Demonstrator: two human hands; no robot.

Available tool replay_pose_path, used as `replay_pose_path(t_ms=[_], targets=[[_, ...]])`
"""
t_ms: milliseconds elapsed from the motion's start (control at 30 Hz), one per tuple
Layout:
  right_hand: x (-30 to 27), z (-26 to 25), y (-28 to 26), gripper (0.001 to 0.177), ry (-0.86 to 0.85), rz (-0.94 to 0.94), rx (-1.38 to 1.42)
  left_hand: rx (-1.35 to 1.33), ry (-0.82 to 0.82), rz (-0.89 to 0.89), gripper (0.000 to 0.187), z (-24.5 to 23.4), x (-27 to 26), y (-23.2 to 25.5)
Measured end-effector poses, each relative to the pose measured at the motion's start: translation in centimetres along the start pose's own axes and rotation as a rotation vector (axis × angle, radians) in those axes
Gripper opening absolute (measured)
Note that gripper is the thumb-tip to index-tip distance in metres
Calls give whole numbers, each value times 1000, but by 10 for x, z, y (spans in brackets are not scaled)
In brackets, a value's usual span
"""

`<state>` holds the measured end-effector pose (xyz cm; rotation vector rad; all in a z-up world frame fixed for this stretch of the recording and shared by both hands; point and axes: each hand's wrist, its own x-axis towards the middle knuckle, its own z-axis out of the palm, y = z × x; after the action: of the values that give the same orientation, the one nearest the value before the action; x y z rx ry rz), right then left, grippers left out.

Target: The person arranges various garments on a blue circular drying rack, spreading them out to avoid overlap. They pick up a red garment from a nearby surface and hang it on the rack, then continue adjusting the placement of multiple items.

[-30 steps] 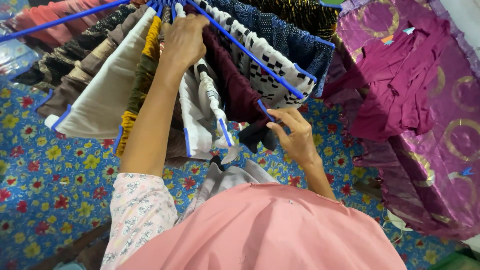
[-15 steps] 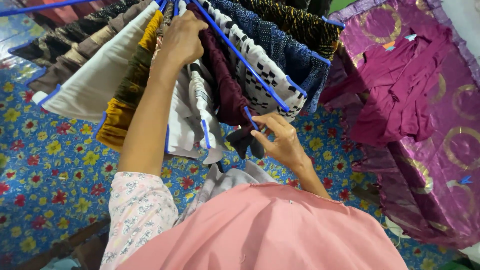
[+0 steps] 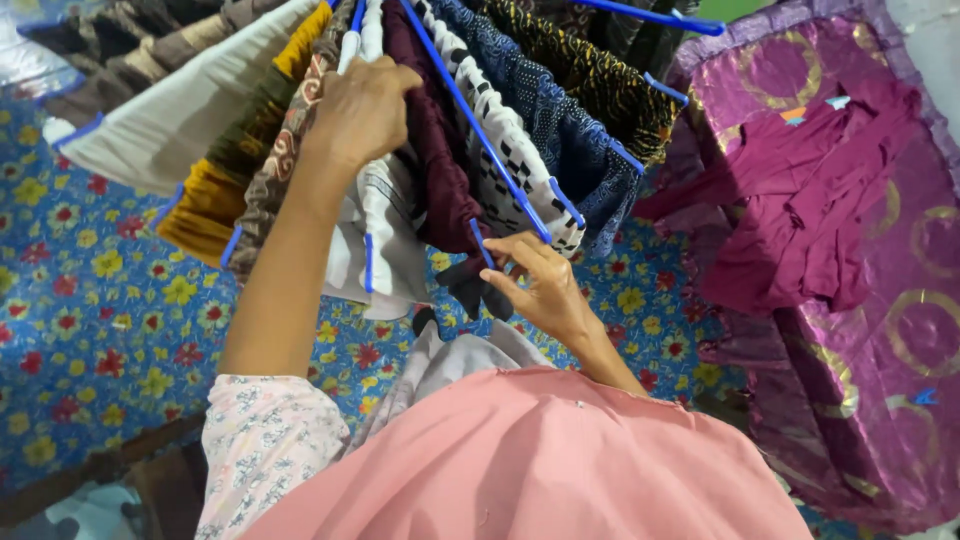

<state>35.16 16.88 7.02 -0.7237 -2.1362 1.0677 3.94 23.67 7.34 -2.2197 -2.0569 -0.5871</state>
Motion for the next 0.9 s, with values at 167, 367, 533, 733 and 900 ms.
replay_pose_path(t_ms=[167, 367, 533, 733, 900], targets=[[6, 3, 0, 34, -57, -18, 36, 15, -69, -92, 41, 11, -30, 27], [7, 4, 6, 38, -109, -9, 131, -53, 345, 33, 28, -48, -72, 55], [-1, 10, 24, 27, -91, -144, 216, -156, 281, -295, 31, -61, -140, 62], [6, 0, 1, 25, -156, -177, 202, -366, 357, -441, 47, -56, -181, 93], [17, 7, -8, 23, -172, -219, 196, -439, 346, -484, 63, -43, -202, 93]])
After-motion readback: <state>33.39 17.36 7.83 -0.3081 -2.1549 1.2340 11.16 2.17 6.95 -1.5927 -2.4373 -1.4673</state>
